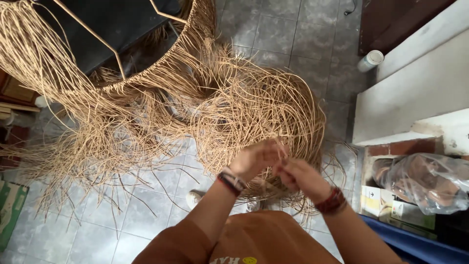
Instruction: Weaving straw strands around a circular frame to create a decorative furniture item
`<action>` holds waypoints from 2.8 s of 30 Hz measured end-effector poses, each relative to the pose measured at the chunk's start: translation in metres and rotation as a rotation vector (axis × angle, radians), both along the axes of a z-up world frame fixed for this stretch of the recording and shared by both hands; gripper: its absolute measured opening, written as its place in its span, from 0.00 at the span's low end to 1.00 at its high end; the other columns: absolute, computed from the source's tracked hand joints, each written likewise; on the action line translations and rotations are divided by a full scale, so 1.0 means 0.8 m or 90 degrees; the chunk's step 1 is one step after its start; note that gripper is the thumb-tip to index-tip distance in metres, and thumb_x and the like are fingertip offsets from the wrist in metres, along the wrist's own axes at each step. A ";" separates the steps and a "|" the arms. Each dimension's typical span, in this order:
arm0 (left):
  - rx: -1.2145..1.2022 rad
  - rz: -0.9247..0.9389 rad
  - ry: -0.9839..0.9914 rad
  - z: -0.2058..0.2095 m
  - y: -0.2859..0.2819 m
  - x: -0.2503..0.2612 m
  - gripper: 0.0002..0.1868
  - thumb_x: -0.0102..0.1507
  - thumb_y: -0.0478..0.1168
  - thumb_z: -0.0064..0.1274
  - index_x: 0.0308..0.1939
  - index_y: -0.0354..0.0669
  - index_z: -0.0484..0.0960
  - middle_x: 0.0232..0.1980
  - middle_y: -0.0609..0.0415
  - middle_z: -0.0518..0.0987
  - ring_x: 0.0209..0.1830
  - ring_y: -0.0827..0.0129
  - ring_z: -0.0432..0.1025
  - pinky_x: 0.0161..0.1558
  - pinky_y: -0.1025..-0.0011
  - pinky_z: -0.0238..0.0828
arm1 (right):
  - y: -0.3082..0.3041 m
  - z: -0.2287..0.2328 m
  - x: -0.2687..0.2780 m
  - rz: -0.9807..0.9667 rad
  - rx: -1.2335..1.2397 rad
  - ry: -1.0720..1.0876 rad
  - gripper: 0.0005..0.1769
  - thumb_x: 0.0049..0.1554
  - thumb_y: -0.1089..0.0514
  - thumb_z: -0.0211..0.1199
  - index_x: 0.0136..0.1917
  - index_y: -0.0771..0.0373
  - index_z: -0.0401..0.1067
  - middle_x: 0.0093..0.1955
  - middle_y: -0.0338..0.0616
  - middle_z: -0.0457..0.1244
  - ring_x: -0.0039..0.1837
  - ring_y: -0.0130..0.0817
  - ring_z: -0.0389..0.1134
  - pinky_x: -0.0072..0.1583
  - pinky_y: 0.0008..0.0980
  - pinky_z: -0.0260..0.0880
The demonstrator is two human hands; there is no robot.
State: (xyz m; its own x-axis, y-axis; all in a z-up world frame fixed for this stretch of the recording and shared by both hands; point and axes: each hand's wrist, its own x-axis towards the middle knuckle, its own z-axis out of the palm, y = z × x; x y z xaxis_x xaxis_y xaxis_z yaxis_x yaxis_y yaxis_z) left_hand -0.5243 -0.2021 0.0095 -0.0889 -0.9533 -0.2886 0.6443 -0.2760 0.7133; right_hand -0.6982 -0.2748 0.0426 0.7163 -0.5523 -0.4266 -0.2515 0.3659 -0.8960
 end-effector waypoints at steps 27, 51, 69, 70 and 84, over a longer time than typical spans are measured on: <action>0.047 0.349 0.095 0.009 0.016 0.000 0.18 0.77 0.47 0.35 0.48 0.37 0.75 0.27 0.55 0.69 0.30 0.53 0.80 0.36 0.59 0.82 | 0.022 0.009 0.007 0.189 0.194 -0.001 0.21 0.65 0.57 0.47 0.51 0.78 0.74 0.25 0.54 0.65 0.24 0.33 0.66 0.27 0.27 0.61; -0.071 0.512 -0.079 0.071 0.058 0.037 0.22 0.77 0.45 0.27 0.58 0.39 0.77 0.23 0.62 0.66 0.15 0.82 0.59 0.16 0.85 0.54 | 0.014 0.005 0.028 0.572 -0.464 0.401 0.13 0.62 0.52 0.52 0.44 0.57 0.75 0.37 0.44 0.69 0.42 0.39 0.71 0.48 0.37 0.71; -0.024 0.441 -0.143 0.044 0.078 0.009 0.24 0.77 0.46 0.28 0.45 0.33 0.78 0.18 0.63 0.65 0.10 0.82 0.60 0.12 0.84 0.51 | 0.023 0.023 0.039 0.438 -0.326 0.140 0.17 0.63 0.60 0.52 0.61 0.65 0.75 0.52 0.56 0.72 0.58 0.46 0.74 0.61 0.45 0.72; -0.010 0.388 -0.238 0.023 0.086 -0.004 0.24 0.77 0.47 0.31 0.42 0.35 0.80 0.18 0.59 0.69 0.11 0.79 0.63 0.14 0.83 0.54 | 0.021 0.043 0.051 0.305 -0.164 0.048 0.19 0.64 0.57 0.48 0.62 0.68 0.72 0.55 0.61 0.70 0.60 0.51 0.72 0.64 0.49 0.69; -0.022 0.404 -0.134 0.065 0.057 0.012 0.23 0.77 0.41 0.25 0.59 0.34 0.78 0.22 0.59 0.71 0.17 0.74 0.70 0.21 0.80 0.65 | 0.040 0.006 0.020 0.572 -0.397 0.148 0.18 0.62 0.59 0.52 0.61 0.69 0.73 0.56 0.63 0.70 0.61 0.60 0.69 0.61 0.55 0.69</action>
